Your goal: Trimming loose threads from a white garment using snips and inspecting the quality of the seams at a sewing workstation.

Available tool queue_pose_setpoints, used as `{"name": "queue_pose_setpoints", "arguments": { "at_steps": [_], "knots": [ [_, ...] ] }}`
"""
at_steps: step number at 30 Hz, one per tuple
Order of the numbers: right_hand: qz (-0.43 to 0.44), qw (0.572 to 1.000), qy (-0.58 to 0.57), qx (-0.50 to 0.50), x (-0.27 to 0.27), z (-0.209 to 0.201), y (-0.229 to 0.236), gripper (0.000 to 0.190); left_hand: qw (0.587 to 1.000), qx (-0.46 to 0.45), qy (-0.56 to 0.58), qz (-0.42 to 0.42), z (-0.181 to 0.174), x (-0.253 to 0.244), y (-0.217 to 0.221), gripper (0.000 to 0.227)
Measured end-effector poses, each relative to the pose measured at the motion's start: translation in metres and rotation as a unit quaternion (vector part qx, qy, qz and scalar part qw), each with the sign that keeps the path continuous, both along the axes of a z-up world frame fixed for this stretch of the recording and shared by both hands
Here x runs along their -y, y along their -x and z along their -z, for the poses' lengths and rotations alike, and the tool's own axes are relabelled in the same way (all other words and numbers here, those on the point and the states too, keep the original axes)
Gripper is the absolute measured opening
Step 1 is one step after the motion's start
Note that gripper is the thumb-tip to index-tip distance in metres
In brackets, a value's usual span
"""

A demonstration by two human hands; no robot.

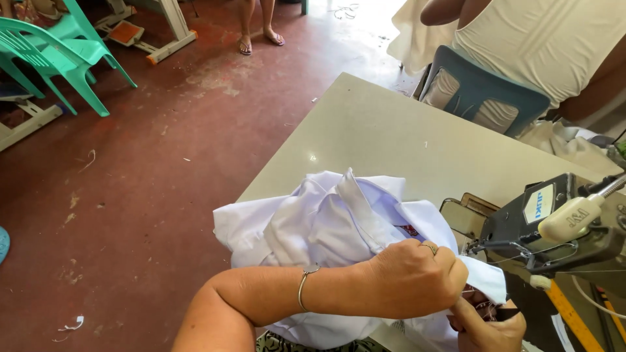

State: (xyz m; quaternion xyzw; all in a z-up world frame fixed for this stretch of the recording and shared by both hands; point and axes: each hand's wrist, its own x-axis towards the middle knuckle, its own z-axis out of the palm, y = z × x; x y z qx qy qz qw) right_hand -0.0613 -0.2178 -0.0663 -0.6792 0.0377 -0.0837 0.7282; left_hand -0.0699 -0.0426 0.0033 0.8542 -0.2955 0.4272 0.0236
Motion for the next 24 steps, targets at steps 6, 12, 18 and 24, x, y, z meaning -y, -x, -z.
{"name": "queue_pose_setpoints", "arguments": {
  "at_steps": [6, 12, 18, 24],
  "knots": [
    [-0.013, 0.999, -0.026, -0.033, 0.022, 0.014, -0.011, 0.033, 0.951, -0.263, 0.101, 0.128, 0.007, -0.008, -0.019, 0.006],
    [-0.003, 0.993, 0.083, -0.086, -0.001, -0.033, 0.002, 0.026, 0.887, -0.373, 0.144, 0.229, -0.003, -0.012, -0.044, 0.016],
    [-0.130, 0.974, -0.186, -0.019, 0.012, -0.016, -0.004, 0.017, 0.807, -0.496, 0.203, 0.248, -0.023, -0.012, -0.059, 0.026],
    [-0.097, 0.977, -0.172, -0.078, 0.023, -0.011, 0.000, 0.017, 0.834, -0.431, 0.183, 0.293, -0.016, -0.003, -0.060, 0.019]
  ]
}}
